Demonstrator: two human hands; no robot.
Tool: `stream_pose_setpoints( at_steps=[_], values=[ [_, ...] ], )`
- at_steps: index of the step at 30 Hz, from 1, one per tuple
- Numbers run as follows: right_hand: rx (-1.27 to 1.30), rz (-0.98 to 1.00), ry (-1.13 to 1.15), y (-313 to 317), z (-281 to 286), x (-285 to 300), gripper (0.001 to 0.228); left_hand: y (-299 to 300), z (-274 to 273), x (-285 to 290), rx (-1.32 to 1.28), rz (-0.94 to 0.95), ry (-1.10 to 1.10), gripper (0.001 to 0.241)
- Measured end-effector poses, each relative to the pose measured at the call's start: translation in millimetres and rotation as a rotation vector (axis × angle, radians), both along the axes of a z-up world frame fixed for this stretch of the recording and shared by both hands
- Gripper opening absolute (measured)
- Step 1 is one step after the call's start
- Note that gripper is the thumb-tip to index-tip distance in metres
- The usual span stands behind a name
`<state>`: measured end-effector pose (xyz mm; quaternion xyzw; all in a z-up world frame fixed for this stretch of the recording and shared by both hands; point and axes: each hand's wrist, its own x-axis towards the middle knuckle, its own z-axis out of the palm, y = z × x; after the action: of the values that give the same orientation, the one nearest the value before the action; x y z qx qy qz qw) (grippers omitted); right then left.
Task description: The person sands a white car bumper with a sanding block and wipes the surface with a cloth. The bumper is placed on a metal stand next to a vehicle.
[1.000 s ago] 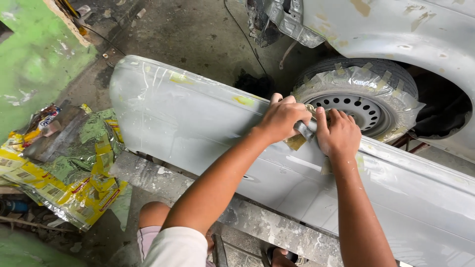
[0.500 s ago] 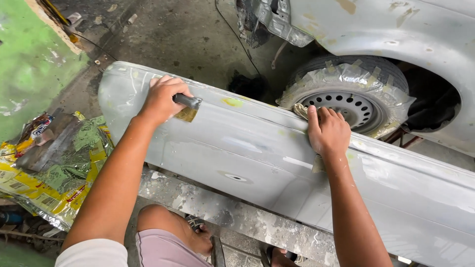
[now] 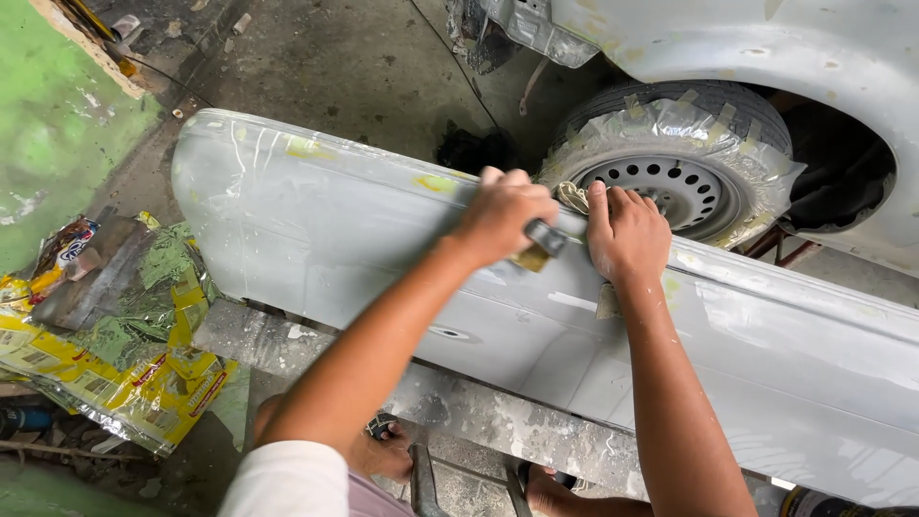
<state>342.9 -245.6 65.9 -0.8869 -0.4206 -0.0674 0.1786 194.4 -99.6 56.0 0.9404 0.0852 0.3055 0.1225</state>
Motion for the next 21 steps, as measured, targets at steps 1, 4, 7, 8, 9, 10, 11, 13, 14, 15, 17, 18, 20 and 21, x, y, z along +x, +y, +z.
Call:
stream_pose_setpoints(
  at_steps=[1,4,7,8,9,10,11,13,14,15,17,18,20,21],
  values=[
    [0.002,0.005,0.0,-1.0,0.3,1.2,0.07,-11.2,-7.1,14.2,0.002,0.005,0.0,0.018],
    [0.042,0.02,0.036,-6.2,1.4,-1.5,0.067,-33.6,-25.7,40.3,-0.043,0.046,-0.046,0.023],
    [0.049,0.018,0.018,-6.1,4.9,-2.3,0.067,-17.4,-24.6,29.5,-0.045,0.105,-0.002,0.034],
    [0.052,0.023,0.003,-5.4,4.5,0.2,0.069,-5.9,-17.4,17.9,-0.052,0.134,0.01,0.03],
    [0.047,0.024,-0.002,-8.5,0.5,0.4,0.07,1.8,-14.0,4.0,-0.067,0.159,0.033,0.03],
    [0.043,0.026,-0.001,-9.6,0.8,-0.3,0.07,16.4,-9.0,-19.6,-0.071,0.161,0.033,0.03],
    [0.046,0.032,0.008,-9.7,1.4,-0.1,0.07,32.7,-2.8,-41.6,-0.114,0.202,0.055,0.03],
    [0.048,0.038,0.016,-9.5,1.4,1.0,0.07,65.6,8.5,-88.5,-0.158,0.243,0.077,0.031],
    [0.049,0.033,0.014,-9.2,0.7,1.6,0.07,82.1,13.5,-113.8,-0.182,0.333,0.12,0.029],
    [0.05,0.029,0.011,-8.0,0.2,2.3,0.069,99.2,18.6,-139.4,-0.206,0.425,0.162,0.028],
    [0.038,0.021,0.008,-6.4,0.9,1.1,0.069,127.4,9.1,-184.9,-0.25,0.554,0.132,0.029],
    [0.026,0.011,0.006,-5.3,1.6,0.8,0.069,142.1,5.2,-207.1,-0.293,0.682,0.102,0.03],
    [0.011,-0.003,0.004,-3.3,0.8,2.2,0.069,151.5,-10.0,-213.6,-0.251,0.728,0.092,0.031],
    [-0.007,-0.011,0.002,-1.7,0.4,1.6,0.069,154.7,-18.5,-219.8,-0.212,0.78,0.082,0.032]
  ],
)
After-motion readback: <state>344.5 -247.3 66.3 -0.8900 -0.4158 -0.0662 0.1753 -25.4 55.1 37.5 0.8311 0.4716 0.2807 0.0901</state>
